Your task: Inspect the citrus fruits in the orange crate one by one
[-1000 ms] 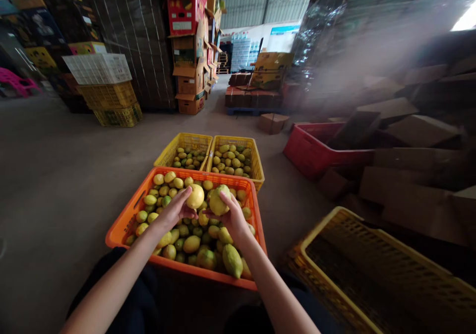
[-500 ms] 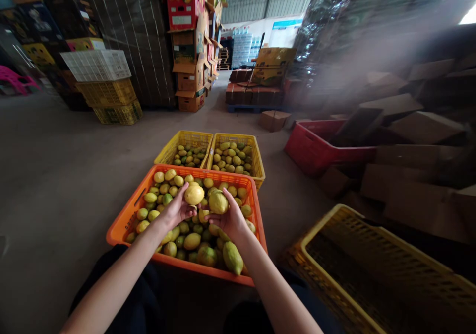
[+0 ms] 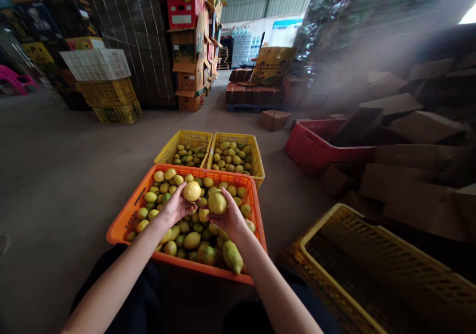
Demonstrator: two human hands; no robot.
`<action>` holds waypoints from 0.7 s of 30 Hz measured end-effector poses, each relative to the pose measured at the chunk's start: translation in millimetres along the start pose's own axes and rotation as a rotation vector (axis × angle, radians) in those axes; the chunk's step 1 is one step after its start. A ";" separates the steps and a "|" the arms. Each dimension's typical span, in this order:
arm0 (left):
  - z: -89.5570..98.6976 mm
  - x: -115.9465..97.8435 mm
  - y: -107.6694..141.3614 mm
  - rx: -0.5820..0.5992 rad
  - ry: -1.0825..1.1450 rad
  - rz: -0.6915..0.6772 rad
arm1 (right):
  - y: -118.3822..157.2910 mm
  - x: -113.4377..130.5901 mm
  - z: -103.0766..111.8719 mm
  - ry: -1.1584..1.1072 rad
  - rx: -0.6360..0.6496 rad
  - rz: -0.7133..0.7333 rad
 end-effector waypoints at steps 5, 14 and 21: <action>4.2 -6.7 2.2 -0.143 -0.233 -0.253 | -4.1 0.1 5.5 0.121 -0.053 0.183; -2.2 -27.2 26.0 -0.221 -0.684 -0.914 | 13.3 23.0 4.1 0.830 -0.245 1.129; -4.7 -28.1 30.4 -0.196 -0.699 -0.963 | 12.8 19.8 0.5 0.717 -0.166 1.088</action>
Point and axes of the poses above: each hand's wrist, its own y-axis away from the middle knuckle, its own z-axis out of the back of the hand, x = y × z, the point moved 4 cm from there along -y, towards the middle knuckle, and after that the axes turned 7 degrees about -y, right-handed, at the moved point
